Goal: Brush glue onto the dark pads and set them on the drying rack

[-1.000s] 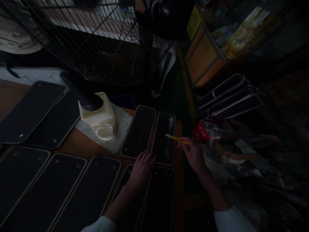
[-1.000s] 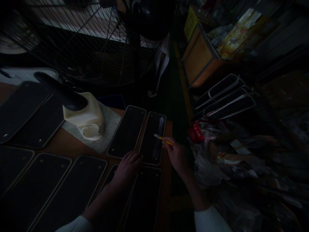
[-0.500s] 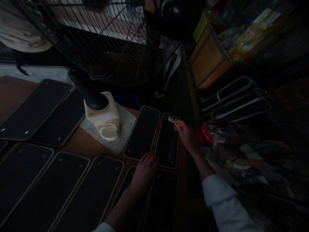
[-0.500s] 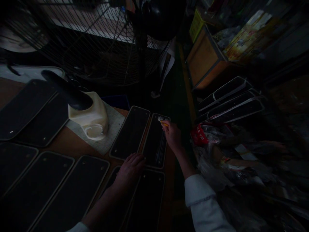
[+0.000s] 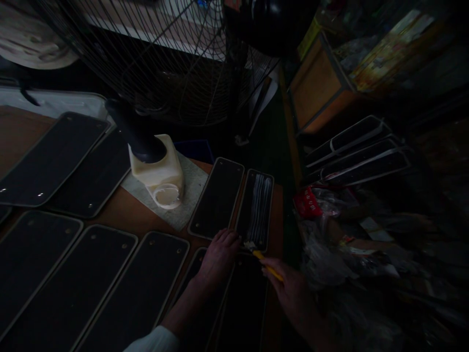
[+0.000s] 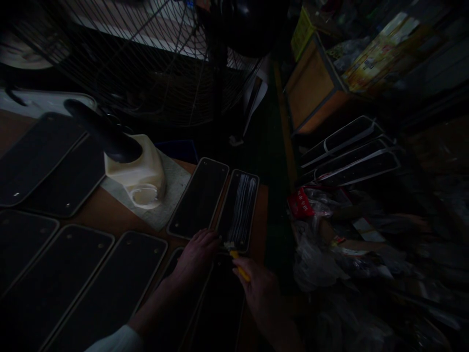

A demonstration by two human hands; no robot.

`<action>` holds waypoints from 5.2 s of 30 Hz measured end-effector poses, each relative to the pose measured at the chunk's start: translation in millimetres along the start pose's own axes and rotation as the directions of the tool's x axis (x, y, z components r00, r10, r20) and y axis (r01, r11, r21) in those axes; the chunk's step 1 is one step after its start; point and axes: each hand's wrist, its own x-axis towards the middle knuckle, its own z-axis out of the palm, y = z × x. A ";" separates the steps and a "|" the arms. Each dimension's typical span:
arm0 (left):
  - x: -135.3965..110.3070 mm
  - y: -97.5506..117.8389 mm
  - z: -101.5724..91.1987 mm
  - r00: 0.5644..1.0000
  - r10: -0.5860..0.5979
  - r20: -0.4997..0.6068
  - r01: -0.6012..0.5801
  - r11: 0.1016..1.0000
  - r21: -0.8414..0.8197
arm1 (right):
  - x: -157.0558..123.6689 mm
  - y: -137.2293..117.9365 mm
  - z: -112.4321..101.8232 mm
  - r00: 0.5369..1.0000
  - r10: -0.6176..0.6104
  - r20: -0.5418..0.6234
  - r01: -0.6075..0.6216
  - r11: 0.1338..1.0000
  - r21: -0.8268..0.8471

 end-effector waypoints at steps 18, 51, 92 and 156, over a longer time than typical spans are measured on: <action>-11.2 -0.8 -5.8 0.997 -0.076 -0.004 0.076 0.997 0.018 | 139.3 29.0 14.1 0.992 -0.085 -0.091 0.074 0.990 -0.116; -47.7 -48.0 -46.9 0.958 -0.232 -0.171 0.259 0.953 0.156 | 242.7 -8.3 27.5 0.973 -0.146 -0.177 0.128 0.986 -0.111; -60.4 -55.2 -48.3 0.928 -0.333 -0.168 0.342 0.939 0.028 | 127.8 -56.8 64.0 0.969 -0.230 0.087 0.238 0.966 -0.099; -314.9 102.0 65.4 0.371 -0.145 0.917 0.858 -0.324 -0.399 | -118.6 -26.6 22.4 0.983 0.052 -0.175 -0.101 0.954 -0.283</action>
